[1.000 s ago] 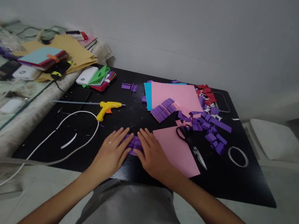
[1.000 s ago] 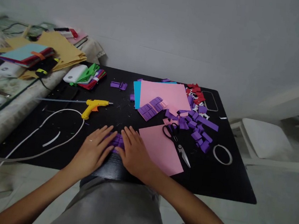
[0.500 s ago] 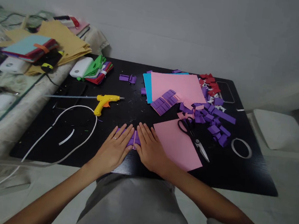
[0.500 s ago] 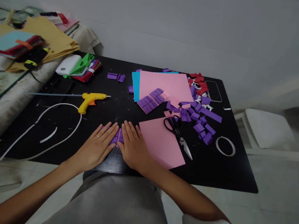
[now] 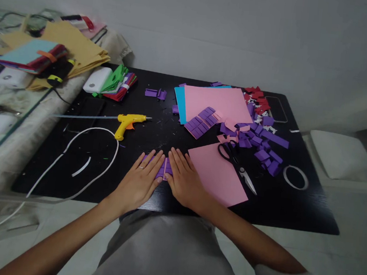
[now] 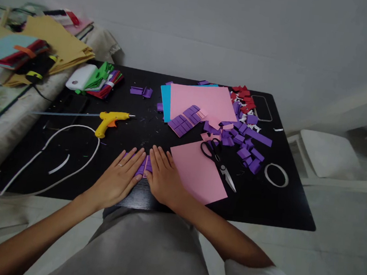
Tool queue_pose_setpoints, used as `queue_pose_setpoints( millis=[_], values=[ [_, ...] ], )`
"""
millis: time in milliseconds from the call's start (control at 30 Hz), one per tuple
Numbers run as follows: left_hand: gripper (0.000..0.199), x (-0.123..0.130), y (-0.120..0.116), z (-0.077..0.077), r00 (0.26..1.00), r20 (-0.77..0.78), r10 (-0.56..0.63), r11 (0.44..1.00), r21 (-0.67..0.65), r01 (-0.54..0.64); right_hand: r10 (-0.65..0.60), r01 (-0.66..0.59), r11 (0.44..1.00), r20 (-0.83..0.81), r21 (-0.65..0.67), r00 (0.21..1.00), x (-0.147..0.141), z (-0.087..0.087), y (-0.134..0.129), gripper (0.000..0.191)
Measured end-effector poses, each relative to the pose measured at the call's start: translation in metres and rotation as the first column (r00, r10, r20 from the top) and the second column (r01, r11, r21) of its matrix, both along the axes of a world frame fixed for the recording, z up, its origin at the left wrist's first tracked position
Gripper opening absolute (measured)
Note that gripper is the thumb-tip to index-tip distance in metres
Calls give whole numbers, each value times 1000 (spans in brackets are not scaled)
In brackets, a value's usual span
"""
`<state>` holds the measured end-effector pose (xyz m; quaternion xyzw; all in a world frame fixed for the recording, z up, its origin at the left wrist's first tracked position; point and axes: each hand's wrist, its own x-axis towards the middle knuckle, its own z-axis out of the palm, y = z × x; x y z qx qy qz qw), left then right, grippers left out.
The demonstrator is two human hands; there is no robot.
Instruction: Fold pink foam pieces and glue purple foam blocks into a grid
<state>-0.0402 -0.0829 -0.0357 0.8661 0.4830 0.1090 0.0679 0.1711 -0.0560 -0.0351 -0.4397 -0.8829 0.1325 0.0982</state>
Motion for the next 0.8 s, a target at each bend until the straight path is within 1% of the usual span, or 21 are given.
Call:
queue_pose_setpoints(
  millis=[267, 400, 700, 800],
  values=[
    [74, -2, 0, -2, 999, -45, -26, 1000, -7, 26, -4, 3, 1000, -28, -23, 1000, 0, 2, 0, 64],
    [74, -4, 1, -3, 999, -30, -32, 999, -6, 32, 8, -9, 1000, -34, -22, 999, 0, 3, 1, 65],
    [74, -2, 2, -6, 999, -25, -30, 999, -15, 30, 15, -14, 1000, -15, 7, 1000, -1, -1, 2, 65],
    [75, -5, 4, -3, 999, -24, -33, 999, -42, 32, 15, -15, 1000, -12, 8, 1000, -1, -1, 2, 65]
  ],
)
